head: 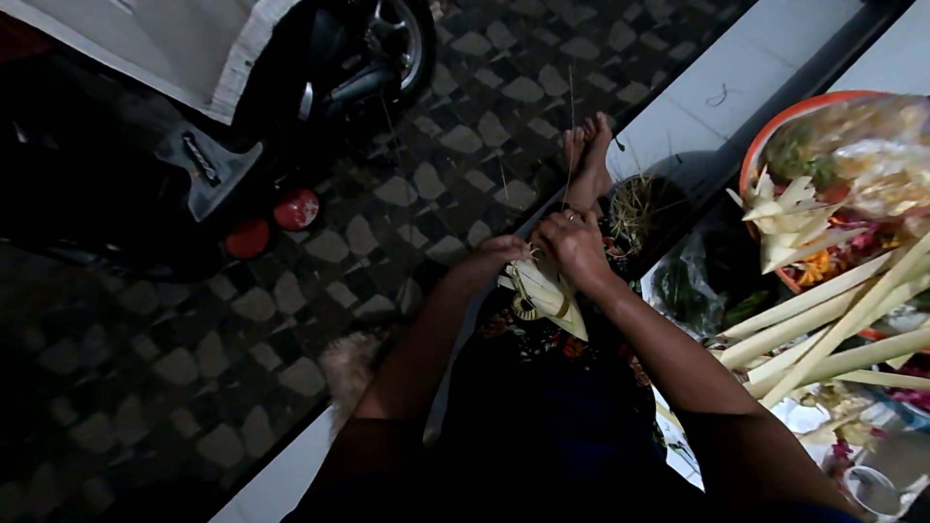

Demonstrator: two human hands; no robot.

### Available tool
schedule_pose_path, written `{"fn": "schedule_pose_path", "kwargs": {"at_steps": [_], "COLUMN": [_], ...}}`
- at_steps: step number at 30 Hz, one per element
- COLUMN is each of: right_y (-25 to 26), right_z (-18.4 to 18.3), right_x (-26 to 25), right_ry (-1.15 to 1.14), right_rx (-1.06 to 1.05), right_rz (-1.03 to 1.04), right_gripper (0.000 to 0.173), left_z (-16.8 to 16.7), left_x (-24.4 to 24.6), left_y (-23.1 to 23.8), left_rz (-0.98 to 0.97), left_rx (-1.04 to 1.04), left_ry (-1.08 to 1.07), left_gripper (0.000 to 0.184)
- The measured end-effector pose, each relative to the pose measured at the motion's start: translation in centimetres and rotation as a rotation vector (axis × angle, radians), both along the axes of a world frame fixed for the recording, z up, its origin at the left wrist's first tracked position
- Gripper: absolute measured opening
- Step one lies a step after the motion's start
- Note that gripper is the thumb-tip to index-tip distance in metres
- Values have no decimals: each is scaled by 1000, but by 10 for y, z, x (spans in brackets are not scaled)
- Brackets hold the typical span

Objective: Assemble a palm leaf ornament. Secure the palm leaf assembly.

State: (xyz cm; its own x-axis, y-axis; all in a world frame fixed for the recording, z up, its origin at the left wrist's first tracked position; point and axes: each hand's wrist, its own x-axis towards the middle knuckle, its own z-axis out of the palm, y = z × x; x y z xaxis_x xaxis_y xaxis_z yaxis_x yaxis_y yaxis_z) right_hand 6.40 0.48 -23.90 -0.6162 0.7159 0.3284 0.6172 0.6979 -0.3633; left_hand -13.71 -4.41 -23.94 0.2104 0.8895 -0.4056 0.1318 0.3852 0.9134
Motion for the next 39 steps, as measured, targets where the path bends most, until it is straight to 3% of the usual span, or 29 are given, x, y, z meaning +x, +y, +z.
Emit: {"fn": "schedule_pose_path", "kwargs": {"at_steps": [4, 6, 11, 16, 20, 25, 28, 31, 34, 39], "right_y": [-5, -8, -5, -1, 1, 1, 1, -1, -1, -2], "right_z": [-8, -11, -12, -11, -11, -7, -6, -5, -3, -3], "right_x": [-1, -4, -3, 4, 5, 2, 0, 0, 0, 1], "right_ry": [-23, -30, -30, -40, -43, -49, -44, -37, -32, -7], "right_rx": [6, 31, 37, -4, 5, 3, 26, 3, -30, -47], "right_rz": [19, 23, 1, -18, -40, -49, -54, -51, -47, -35], "right_gripper": [17, 15, 18, 20, 19, 19, 18, 18, 19, 20], "left_z": [6, 8, -7, -3, 7, 8, 5, 4, 8, 6], "left_x": [2, 5, 3, -18, -25, -5, 6, 10, 13, 9], "left_y": [1, 1, -1, 1, -3, -11, -13, -13, -13, -12], "left_rz": [-66, -74, 167, 320, 418, 200, 119, 111, 133, 115], "left_rx": [93, 91, -67, -106, 124, 451, 468, 391, 275, 87], "left_ry": [353, 401, -2, -212, 135, 531, 622, 606, 547, 198], "left_gripper": [20, 26, 30, 38, 43, 32, 26, 21, 27, 23]}}
